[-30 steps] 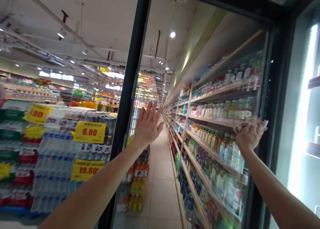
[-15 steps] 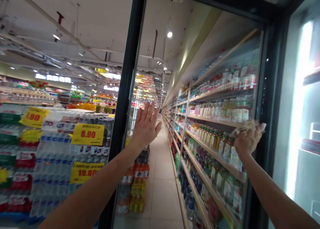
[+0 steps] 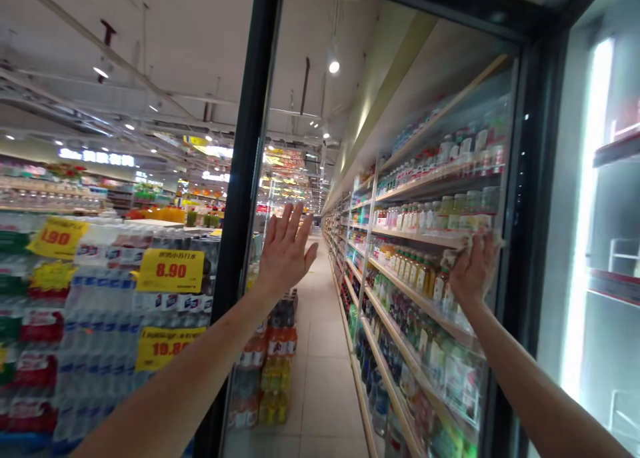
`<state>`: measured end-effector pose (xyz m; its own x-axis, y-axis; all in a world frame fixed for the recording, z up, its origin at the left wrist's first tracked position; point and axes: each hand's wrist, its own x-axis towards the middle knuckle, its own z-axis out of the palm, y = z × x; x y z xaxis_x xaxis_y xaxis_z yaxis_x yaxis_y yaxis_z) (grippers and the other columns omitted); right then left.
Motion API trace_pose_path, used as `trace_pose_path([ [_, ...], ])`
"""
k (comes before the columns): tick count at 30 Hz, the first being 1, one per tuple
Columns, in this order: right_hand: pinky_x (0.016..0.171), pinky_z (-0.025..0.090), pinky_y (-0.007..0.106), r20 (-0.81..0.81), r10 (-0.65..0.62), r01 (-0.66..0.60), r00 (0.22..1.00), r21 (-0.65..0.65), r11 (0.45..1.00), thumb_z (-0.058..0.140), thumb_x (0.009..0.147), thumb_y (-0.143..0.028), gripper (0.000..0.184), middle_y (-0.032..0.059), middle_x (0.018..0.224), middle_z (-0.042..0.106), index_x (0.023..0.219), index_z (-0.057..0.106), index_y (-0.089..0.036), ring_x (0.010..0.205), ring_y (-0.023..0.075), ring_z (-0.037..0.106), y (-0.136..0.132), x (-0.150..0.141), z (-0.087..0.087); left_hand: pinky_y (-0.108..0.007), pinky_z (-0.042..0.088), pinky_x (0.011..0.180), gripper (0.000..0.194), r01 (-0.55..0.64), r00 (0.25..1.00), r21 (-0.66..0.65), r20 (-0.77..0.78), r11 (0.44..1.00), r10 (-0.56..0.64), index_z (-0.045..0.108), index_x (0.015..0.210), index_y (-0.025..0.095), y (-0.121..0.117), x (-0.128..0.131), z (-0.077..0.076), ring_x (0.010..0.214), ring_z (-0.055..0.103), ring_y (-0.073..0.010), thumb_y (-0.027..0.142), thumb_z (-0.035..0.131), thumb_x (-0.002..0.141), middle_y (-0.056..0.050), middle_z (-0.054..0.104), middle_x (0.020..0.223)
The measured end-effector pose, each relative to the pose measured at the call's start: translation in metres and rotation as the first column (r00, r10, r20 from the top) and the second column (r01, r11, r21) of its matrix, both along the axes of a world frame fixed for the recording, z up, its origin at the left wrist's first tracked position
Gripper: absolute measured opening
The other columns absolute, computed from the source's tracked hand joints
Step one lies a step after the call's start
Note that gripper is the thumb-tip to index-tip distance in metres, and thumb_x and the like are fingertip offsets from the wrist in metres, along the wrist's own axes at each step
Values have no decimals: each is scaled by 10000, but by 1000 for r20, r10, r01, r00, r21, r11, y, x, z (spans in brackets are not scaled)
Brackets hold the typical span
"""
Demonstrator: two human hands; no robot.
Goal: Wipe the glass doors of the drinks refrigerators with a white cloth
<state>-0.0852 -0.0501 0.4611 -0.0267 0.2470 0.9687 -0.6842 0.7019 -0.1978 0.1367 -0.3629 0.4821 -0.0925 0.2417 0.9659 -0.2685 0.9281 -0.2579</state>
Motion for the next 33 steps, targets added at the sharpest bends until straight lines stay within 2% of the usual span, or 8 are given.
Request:
trace_pose_path([
  [4,1074,234,605,-84,66,-56,994,120,991,388,849,-259,610,132,1489,246,1433,230,-178,1406,316,92,-51,34,-4,-449,175,1129,523,4,1000,-5,-7,1000,-4,352,1366,163,-2,-2,0,1393,169,-245,348,427,882,-118,307,1461],
  [9,1076,291,530,-243,161,30,957,629,777,435,847,-271,595,77,1441,363,1417,263,-260,1403,280,147,-77,60,-35,-435,171,1130,529,25,1000,-15,-8,1000,-25,347,1371,173,-6,-4,0,1392,174,-237,354,429,882,-111,310,1461],
  [14,1068,262,567,-43,-16,21,999,132,991,361,860,-263,530,141,1445,342,1383,354,-179,1380,302,220,-8,8,-12,-452,164,1130,533,24,1000,7,12,1000,-24,354,1368,161,-4,-3,0,1395,159,-248,340,432,872,-121,289,1468],
  [16,1076,241,581,31,-10,13,999,-84,996,353,847,-246,543,170,1455,310,1378,360,-130,1379,314,213,-6,3,-2,-454,165,1130,529,20,1000,8,11,1000,-21,361,1363,155,-3,-3,0,1394,160,-253,334,431,870,-124,288,1469],
  [20,1087,248,563,-100,38,-19,994,181,983,390,841,-244,585,133,1483,265,1412,288,-166,1408,297,93,-51,35,-16,-451,173,1128,524,28,1000,6,5,1000,-28,359,1363,168,-4,-3,0,1393,166,-245,338,432,873,-117,298,1465],
  [24,1082,282,530,-201,82,37,976,527,849,415,854,-269,574,81,1455,341,1412,279,-258,1401,273,161,-50,41,-36,-442,175,1128,527,30,1000,-12,-2,999,-30,357,1365,170,-6,-4,0,1394,169,-238,342,439,873,-119,293,1467],
  [30,1070,232,602,56,-23,29,998,-109,994,344,849,-253,542,190,1446,314,1368,372,-99,1369,339,221,9,-8,1,-460,163,1128,522,26,1000,-2,2,1000,-26,371,1355,157,-4,-5,-1,1395,160,-249,333,438,868,-128,289,1467],
  [33,1076,240,586,-29,14,-14,999,12,1000,370,833,-241,566,152,1472,279,1388,338,-131,1395,331,136,-30,17,5,-461,168,1127,526,31,1000,-1,-1,1000,-31,363,1360,162,-5,-6,-1,1396,161,-245,330,438,867,-124,287,1468],
])
